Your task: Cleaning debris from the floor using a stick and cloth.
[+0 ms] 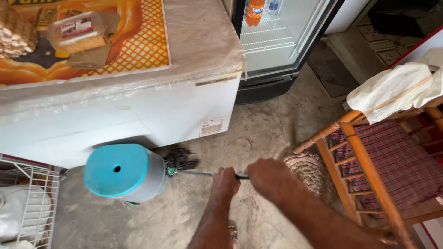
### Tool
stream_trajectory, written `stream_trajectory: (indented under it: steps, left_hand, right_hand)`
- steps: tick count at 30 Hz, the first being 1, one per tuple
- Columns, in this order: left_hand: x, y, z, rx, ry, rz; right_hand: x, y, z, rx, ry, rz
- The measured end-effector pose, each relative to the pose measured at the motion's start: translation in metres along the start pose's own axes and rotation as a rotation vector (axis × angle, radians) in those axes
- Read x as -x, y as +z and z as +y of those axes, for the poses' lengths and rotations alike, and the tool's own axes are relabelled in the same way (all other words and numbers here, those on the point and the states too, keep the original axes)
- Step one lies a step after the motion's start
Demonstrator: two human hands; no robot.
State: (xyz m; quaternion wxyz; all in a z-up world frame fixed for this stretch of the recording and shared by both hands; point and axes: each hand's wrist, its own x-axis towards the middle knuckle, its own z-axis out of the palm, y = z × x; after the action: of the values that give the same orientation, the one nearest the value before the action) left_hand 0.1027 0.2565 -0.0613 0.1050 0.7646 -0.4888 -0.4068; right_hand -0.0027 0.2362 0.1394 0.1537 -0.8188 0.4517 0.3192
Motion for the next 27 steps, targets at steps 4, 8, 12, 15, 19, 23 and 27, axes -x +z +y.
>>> stream_trajectory:
  steps: [4, 8, 12, 15, 19, 23, 27]
  left_hand:
    - [-0.007, 0.057, 0.027, 0.008, 0.063, 0.034]
    - [-0.005, 0.093, 0.113, 0.054, 0.201, 0.0]
    - [0.028, 0.118, 0.192, 0.122, 0.261, -0.101]
    - [0.062, 0.13, 0.227, 0.177, 0.329, -0.094]
    - [0.066, 0.142, 0.234, 0.164, 0.305, -0.279]
    - [0.066, 0.126, 0.221, 0.125, 0.226, -0.336]
    - [0.058, 0.09, 0.172, 0.169, 0.162, -0.185]
  right_hand:
    - [0.021, 0.03, 0.046, 0.074, -0.017, 0.145]
    - [0.073, 0.025, 0.103, 0.125, 0.016, 0.381]
    - [0.117, 0.026, 0.146, 0.26, 0.185, 0.273]
    - [0.139, 0.034, 0.161, 0.244, 0.295, 0.191]
    - [0.147, 0.039, 0.175, 0.15, 0.352, 0.141]
    - [0.134, 0.039, 0.177, 0.119, 0.243, 0.212]
    - [0.104, 0.016, 0.143, 0.128, 0.043, 0.296]
